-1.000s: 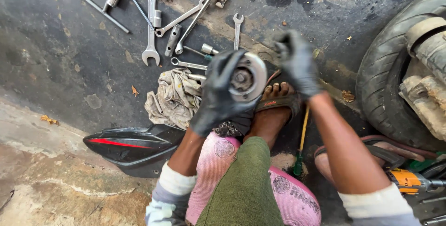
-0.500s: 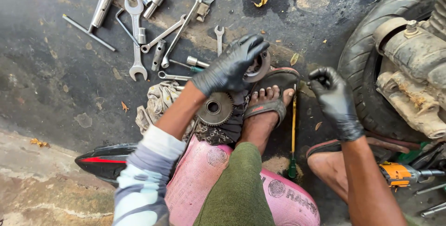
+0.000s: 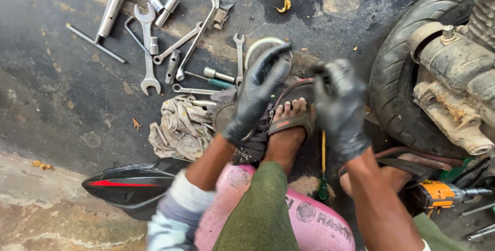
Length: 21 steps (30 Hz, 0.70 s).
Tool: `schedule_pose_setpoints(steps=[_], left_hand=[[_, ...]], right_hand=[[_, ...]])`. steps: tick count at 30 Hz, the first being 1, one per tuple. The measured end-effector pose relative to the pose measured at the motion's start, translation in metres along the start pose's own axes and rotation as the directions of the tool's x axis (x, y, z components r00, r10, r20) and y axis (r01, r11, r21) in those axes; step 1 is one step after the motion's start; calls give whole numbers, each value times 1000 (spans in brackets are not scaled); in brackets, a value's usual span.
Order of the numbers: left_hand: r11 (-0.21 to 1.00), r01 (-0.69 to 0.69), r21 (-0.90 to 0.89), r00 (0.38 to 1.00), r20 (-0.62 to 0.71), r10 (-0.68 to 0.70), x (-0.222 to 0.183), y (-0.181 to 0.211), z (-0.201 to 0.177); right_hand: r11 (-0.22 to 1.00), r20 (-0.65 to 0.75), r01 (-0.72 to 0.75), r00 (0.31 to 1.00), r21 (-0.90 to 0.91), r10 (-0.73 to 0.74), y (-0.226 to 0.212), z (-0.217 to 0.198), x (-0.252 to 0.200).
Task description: Disassembling and inspecting motorcycle engine components, specifically the flywheel and gears.
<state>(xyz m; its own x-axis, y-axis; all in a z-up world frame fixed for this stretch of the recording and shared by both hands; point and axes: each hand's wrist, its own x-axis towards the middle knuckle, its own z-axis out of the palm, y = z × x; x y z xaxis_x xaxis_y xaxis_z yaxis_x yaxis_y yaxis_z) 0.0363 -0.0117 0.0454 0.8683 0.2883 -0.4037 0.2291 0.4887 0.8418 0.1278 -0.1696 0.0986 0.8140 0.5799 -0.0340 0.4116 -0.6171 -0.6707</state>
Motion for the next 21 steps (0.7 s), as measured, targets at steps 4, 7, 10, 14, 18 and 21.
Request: schedule_pose_setpoints(steps=[4,7,10,14,18,21], left_hand=[[714,112,-691,992,115,-44,-17,-14,21],[576,113,-810,978,-11,-208,-24,-34,17],[628,60,-776,987,-49,-155,-32,-30,11],[736,70,-673,941,-200,-273,-41,-29,1],[788,77,-611,917,-267,-296,-42,-19,-8],[902,12,-432,905,-378,-193,-44,-16,-22]], right_hand=[[993,29,112,993,39,-113,-58,-18,-5],[995,-37,2,999,95,2,-22,-26,-35],[925,4,-330,942,185,336,55,-16,-87],[887,233,-404,861,-222,451,86,11,-153],[894,171,-312,910,-321,379,98,35,-186],[872,131,-454,868,-183,480,91,28,-166]])
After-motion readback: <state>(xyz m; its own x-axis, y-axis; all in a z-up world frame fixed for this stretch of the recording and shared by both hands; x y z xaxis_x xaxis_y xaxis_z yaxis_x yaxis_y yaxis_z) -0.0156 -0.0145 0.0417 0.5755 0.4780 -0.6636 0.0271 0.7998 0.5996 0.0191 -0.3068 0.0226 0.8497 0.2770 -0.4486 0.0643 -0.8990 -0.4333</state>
